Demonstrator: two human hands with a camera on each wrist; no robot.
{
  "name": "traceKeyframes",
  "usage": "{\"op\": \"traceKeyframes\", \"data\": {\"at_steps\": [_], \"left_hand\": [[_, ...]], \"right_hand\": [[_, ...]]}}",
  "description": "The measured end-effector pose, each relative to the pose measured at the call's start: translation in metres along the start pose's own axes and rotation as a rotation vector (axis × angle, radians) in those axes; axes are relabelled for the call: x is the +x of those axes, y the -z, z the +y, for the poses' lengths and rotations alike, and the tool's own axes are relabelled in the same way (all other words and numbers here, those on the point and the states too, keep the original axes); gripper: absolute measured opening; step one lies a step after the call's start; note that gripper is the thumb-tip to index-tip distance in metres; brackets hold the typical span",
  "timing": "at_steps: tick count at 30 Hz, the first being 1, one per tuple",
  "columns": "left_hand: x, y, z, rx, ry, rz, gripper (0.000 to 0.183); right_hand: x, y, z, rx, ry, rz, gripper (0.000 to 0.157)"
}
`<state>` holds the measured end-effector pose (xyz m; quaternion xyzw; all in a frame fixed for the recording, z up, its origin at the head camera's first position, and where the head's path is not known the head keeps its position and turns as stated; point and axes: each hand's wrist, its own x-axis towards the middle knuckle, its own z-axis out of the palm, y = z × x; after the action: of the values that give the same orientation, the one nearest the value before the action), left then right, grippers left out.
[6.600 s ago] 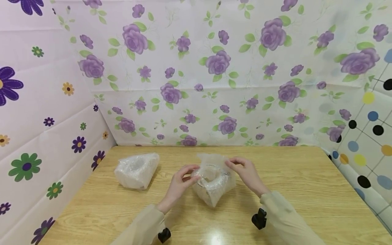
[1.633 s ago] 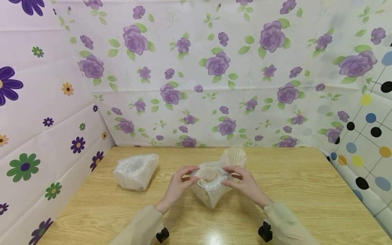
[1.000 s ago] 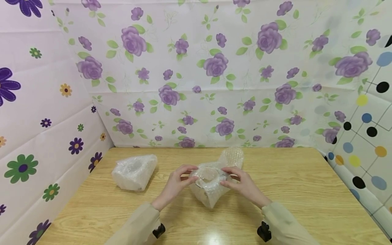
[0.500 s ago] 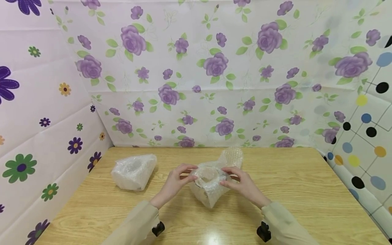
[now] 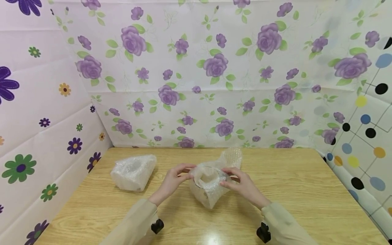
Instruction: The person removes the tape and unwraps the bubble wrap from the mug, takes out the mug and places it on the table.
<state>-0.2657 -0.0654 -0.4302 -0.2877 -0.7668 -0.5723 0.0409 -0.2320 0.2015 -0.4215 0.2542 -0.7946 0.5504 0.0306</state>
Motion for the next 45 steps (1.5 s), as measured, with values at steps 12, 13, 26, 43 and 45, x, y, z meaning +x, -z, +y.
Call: {"op": "traceKeyframes", "data": {"at_steps": [12, 13, 26, 43, 45], "left_hand": [[0.002, 0.003, 0.033, -0.187, 0.125, 0.111, 0.021], [0.003, 0.003, 0.032, -0.199, 0.128, 0.123, 0.020], [0.021, 0.005, -0.012, -0.146, 0.204, 0.271, 0.017], [0.028, 0.014, -0.042, -0.054, 0.349, 0.387, 0.011], [0.027, 0.016, -0.045, -0.050, 0.365, 0.387, 0.009]], "right_hand": [[-0.002, 0.001, 0.002, 0.011, -0.008, 0.010, 0.041], [-0.002, 0.000, 0.002, 0.012, -0.007, 0.010, 0.040], [-0.002, 0.000, 0.002, 0.009, -0.020, 0.010, 0.039], [-0.001, 0.000, 0.001, -0.002, -0.036, 0.022, 0.038], [-0.001, 0.000, 0.002, -0.002, -0.037, 0.020, 0.037]]}}
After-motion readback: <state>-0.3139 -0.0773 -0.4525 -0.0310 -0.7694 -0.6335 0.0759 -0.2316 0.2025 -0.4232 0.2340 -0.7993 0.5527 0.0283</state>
